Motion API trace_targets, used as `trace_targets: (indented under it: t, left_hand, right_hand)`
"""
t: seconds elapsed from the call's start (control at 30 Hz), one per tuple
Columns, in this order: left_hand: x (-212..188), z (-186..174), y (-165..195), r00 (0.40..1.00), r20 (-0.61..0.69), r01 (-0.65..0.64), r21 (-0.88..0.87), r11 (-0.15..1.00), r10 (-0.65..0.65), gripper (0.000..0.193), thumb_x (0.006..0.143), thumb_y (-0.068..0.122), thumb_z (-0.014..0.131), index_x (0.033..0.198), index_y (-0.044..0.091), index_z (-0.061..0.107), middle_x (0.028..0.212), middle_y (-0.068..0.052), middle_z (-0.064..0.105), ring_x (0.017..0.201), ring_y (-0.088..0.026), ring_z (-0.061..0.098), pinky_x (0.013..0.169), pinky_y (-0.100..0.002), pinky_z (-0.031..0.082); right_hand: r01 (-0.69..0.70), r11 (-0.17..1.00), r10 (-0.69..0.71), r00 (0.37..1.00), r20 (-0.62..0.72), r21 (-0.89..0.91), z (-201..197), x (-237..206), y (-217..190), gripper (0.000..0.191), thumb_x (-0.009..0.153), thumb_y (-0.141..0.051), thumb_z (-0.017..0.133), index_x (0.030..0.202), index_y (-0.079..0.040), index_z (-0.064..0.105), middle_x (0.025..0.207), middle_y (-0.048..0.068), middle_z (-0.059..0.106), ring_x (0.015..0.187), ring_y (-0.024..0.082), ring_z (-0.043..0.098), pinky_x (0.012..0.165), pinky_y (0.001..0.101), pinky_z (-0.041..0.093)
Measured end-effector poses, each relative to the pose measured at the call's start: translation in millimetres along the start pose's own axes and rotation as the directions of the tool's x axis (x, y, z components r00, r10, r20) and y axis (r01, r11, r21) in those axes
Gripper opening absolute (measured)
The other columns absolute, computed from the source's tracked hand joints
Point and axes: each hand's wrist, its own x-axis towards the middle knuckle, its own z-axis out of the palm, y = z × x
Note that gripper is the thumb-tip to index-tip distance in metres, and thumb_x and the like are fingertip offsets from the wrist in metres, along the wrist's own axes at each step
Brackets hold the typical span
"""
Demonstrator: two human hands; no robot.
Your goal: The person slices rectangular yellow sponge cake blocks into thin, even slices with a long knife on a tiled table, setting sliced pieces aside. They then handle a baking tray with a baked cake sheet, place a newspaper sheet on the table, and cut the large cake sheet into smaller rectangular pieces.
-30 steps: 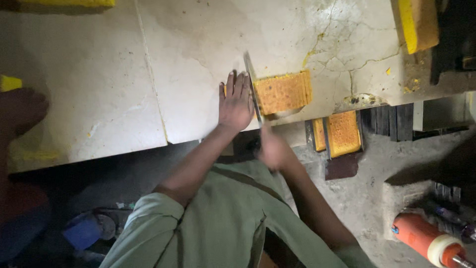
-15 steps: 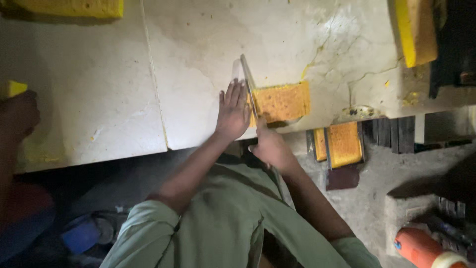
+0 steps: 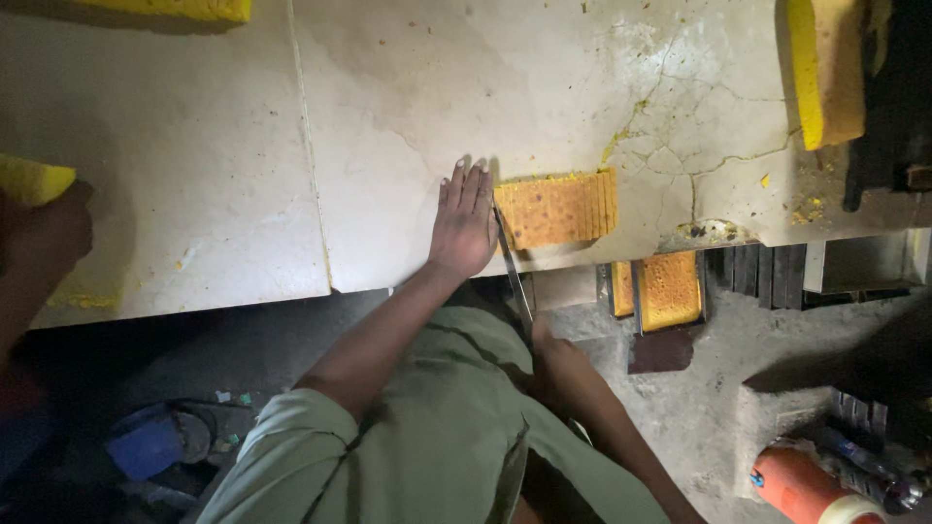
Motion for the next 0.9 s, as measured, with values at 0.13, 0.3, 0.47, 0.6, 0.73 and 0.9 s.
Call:
trace_targets:
  t: [0.13,0.3,0.47,0.6,0.73,0.9]
  left_hand:
    - [0.2,2.2,-0.5,1.000,0.001,0.005,0.007,1.000,-0.005,0.073,0.094,0.023,0.055,0.155,-0.010,0.031,0.160,-0.027,0.032,0.154,-0.044,0.018,0.124,-0.062,0.019]
    - [-6.0,-1.8,-6.8,1.000,-0.019,-0.018,-0.127,0.992,0.016,0.070,0.096,0.019,0.051,0.158,-0.008,0.030,0.163,-0.026,0.031,0.157,-0.043,0.017,0.126,-0.060,0.018]
    - [-4.6,-6.8,-14.0,0.997,-0.018,-0.073,-0.112,0.991,0.072,0.066,0.101,0.018,0.046,0.157,-0.011,0.029,0.164,-0.029,0.027,0.156,-0.045,0.015,0.129,-0.050,0.017]
    - [-5.1,-4.3,-13.6,0.999,-0.016,-0.034,-0.091,0.995,0.032,0.065,0.102,0.020,0.048,0.155,-0.012,0.029,0.163,-0.028,0.027,0.156,-0.045,0.015,0.129,-0.047,0.016]
    - [-6.5,-4.3,-13.3,0.999,-0.026,-0.037,-0.080,0.996,0.035,0.066,0.098,0.016,0.052,0.154,-0.012,0.031,0.163,-0.029,0.029,0.156,-0.045,0.016,0.130,-0.048,0.017]
    - [-5.6,-4.3,-12.9,0.997,-0.064,-0.051,-0.133,0.990,0.043,0.068,0.097,0.012,0.056,0.154,-0.014,0.030,0.161,-0.031,0.030,0.156,-0.046,0.016,0.129,-0.049,0.019]
  right_hand:
    - [0.090,0.994,-0.101,0.978,-0.183,-0.068,22.0,59.2,-5.6,0.074,0.086,-0.021,0.075,0.140,0.005,0.032,0.109,0.036,0.065,0.099,0.052,0.064,0.080,0.0546,0.053]
    - [0.035,0.997,-0.043,0.991,-0.130,-0.063,-12.4,94.6,-20.6,0.088,0.084,-0.023,0.074,0.143,0.015,0.021,0.097,0.031,0.069,0.090,0.047,0.069,0.079,0.0512,0.056]
    - [0.116,0.993,-0.118,0.963,-0.242,-0.023,-63.4,118.7,-48.8,0.073,0.072,-0.011,0.074,0.134,0.007,0.041,0.097,0.031,0.067,0.095,0.047,0.068,0.080,0.0507,0.055]
    - [0.073,0.997,-0.079,0.971,-0.225,-0.034,-45.9,117.4,-62.7,0.071,0.073,-0.010,0.071,0.134,0.007,0.038,0.098,0.030,0.069,0.095,0.047,0.069,0.082,0.0508,0.056]
    - [0.050,0.999,-0.051,0.996,-0.078,-0.016,-9.2,30.6,-35.4,0.084,0.080,-0.013,0.069,0.146,0.011,0.023,0.098,0.030,0.069,0.092,0.045,0.072,0.079,0.0502,0.057]
    - [0.033,0.999,-0.034,0.996,-0.087,-0.004,22.2,10.0,-1.0,0.082,0.079,-0.011,0.071,0.144,0.010,0.025,0.097,0.030,0.069,0.092,0.044,0.071,0.079,0.0501,0.057]
